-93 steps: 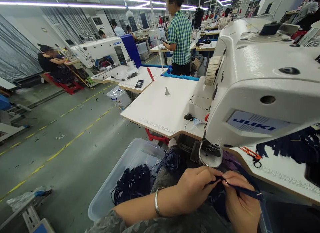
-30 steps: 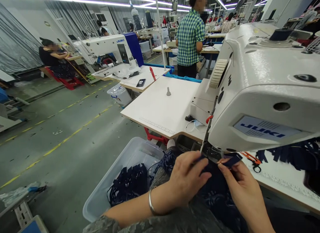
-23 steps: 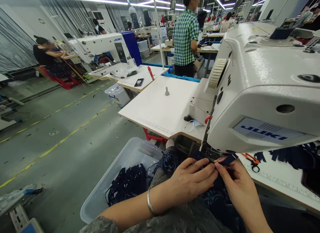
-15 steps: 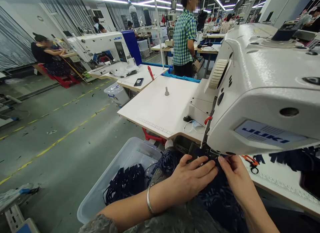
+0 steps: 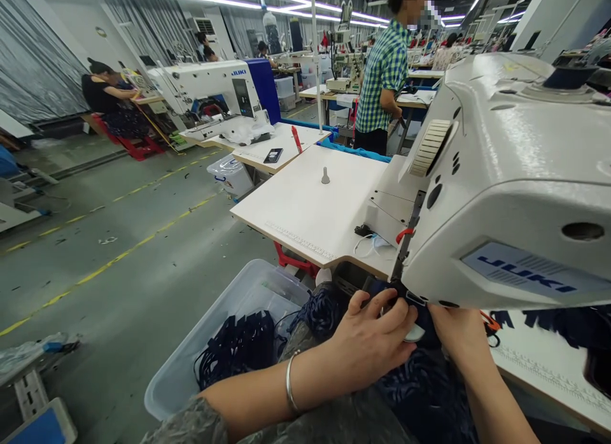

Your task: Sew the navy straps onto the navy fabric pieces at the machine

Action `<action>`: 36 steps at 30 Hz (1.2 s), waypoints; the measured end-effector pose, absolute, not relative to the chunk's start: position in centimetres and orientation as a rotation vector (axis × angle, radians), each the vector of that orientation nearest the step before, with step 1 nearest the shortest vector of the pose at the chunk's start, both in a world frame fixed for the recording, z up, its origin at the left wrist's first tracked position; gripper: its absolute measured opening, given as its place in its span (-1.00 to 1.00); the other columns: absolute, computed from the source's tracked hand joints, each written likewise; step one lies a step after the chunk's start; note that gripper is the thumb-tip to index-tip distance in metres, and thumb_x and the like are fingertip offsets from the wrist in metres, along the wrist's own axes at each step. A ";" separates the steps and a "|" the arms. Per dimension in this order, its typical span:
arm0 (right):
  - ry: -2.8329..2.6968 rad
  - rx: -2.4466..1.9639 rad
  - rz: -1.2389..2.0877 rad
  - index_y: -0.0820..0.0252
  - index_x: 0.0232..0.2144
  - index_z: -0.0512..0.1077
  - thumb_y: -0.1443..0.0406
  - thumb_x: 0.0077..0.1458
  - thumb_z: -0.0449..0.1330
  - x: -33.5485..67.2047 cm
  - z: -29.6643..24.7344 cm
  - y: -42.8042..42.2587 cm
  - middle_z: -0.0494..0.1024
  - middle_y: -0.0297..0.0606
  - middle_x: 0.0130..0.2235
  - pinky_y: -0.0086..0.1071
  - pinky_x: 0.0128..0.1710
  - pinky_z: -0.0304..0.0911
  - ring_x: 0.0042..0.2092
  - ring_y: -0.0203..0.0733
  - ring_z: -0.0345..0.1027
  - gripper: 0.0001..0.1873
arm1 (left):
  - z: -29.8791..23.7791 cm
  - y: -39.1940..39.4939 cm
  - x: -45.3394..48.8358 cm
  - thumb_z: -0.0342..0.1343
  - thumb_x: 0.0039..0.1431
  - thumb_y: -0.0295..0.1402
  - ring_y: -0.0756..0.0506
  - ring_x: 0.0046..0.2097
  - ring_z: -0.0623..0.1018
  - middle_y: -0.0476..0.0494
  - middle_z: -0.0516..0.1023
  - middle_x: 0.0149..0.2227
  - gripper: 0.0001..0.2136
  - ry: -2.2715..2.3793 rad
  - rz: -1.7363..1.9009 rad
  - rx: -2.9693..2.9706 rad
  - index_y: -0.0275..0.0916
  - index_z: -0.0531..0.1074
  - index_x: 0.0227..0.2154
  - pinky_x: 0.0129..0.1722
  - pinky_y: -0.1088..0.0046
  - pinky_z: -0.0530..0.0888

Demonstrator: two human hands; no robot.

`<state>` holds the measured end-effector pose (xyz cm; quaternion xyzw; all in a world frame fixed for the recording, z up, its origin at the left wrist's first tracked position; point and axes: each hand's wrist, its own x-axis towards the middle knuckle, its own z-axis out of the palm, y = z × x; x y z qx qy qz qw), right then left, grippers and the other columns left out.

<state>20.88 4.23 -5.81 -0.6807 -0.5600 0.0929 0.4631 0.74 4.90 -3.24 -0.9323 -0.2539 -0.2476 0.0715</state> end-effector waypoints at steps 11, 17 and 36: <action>-1.491 -1.567 0.079 0.13 -0.37 0.48 0.18 0.10 0.12 21.2 -5.9 4.5 0.60 -0.15 -0.20 -0.06 0.13 0.15 -0.01 0.06 0.42 -0.81 | -2.9 4.7 0.7 -0.16 0.39 -0.22 -0.14 0.22 0.25 -0.09 0.39 0.11 -0.64 -0.789 -0.724 -2.842 -0.22 0.30 0.13 0.09 0.25 0.11; -1.516 -1.628 0.080 0.15 -0.24 0.50 0.15 0.12 0.09 21.3 -6.3 4.4 0.61 -0.14 -0.17 -0.07 0.16 0.12 0.06 0.06 0.37 -0.72 | -3.0 4.6 0.7 -0.18 0.40 -0.23 -0.15 0.22 0.24 -0.09 0.37 0.14 -0.64 -0.799 -0.703 -2.861 -0.21 0.30 0.13 0.09 0.24 0.11; -0.728 -1.669 0.647 0.22 -0.28 0.44 0.01 0.12 0.12 18.6 -13.7 2.0 0.55 -0.24 -0.32 -0.21 -0.20 0.34 -0.23 -0.08 0.43 -0.61 | -2.4 5.1 0.8 0.01 0.33 -0.15 -0.13 0.11 0.39 -0.10 0.48 0.02 -0.68 -0.858 -0.804 -2.815 -0.18 0.39 0.03 0.04 0.30 0.20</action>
